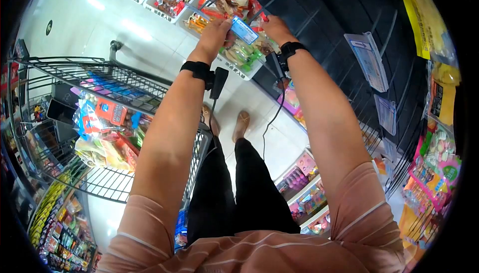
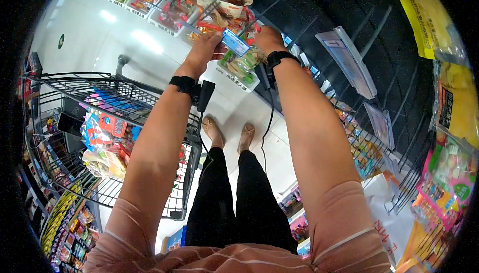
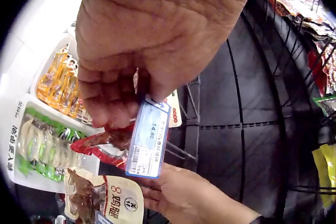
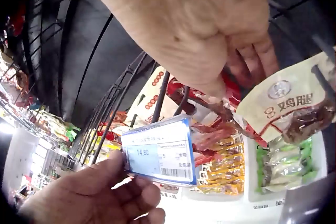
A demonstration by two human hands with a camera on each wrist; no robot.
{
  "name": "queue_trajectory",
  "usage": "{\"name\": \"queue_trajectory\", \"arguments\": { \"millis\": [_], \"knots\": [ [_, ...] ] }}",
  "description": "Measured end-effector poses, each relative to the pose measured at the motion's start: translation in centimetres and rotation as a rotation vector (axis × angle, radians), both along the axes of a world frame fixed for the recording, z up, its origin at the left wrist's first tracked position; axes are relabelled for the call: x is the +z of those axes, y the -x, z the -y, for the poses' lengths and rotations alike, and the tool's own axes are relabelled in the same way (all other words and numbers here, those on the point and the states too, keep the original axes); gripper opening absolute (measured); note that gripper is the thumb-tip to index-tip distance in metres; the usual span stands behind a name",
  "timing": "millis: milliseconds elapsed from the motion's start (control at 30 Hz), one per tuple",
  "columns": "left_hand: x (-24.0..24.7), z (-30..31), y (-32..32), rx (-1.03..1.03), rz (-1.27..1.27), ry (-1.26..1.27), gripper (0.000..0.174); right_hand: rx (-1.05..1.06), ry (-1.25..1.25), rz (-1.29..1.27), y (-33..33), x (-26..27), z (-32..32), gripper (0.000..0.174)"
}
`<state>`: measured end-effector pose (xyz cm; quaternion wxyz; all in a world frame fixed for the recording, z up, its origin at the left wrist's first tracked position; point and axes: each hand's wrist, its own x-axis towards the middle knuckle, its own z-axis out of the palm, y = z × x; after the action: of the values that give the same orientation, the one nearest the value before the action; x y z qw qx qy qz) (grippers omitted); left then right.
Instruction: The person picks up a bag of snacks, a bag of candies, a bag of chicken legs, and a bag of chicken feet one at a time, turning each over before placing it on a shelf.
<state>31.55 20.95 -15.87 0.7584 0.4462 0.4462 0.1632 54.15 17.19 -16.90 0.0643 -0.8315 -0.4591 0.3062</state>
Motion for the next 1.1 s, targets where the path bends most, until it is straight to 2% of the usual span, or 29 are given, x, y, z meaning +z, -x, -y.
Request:
{"name": "queue_trajectory", "arguments": {
  "millis": [167, 300, 400, 500, 600, 667, 733, 867, 1067, 1100],
  "knots": [
    [0.8, -0.1, -0.2, 0.025, -0.024, 0.023, 0.029, 0.066, -0.068, 0.014, -1.4, -1.8, -0.3, 0.03],
    [0.3, -0.2, -0.1, 0.002, -0.004, -0.011, 0.031, 0.147, -0.12, 0.021, -0.9, -1.2, 0.2, 0.026],
    [0.9, -0.1, 0.0, -0.002, 0.023, -0.004, 0.032, 0.141, -0.054, -0.219, -0.5, -0.5, 0.5, 0.024],
    [0.9, 0.0, 0.2, 0.027, 0.014, -0.034, 0.034, 0.092, 0.017, -0.306, 1.0, 2.5, 1.1, 0.024],
    [0.5, 0.3, 0.1, 0.085, 0.018, -0.044, 0.035, 0.211, 0.058, -0.378, 0.2, 1.7, 0.8, 0.028],
    [1.5, 0.4, -0.1, 0.085, 0.039, 0.046, 0.034, 0.288, 0.098, -0.354, -0.1, 1.3, 0.8, 0.027],
    [1.3, 0.4, -0.1, 0.079, 0.049, 0.044, 0.033, 0.348, 0.102, -0.397, 0.5, 2.1, 1.2, 0.026],
    [1.3, 0.6, -0.1, 0.146, 0.061, 0.008, 0.029, 0.464, 0.262, -0.322, 1.1, 4.6, 1.3, 0.031],
    [-1.4, -0.1, -0.1, -0.019, -0.237, -0.139, 0.034, 0.483, 0.303, -0.377, 1.1, 6.0, 1.5, 0.029],
    [-2.4, -0.2, -0.1, -0.084, -0.297, -0.268, 0.036, 0.464, 0.325, -0.387, 1.1, 6.1, 1.5, 0.029]
  ]
}}
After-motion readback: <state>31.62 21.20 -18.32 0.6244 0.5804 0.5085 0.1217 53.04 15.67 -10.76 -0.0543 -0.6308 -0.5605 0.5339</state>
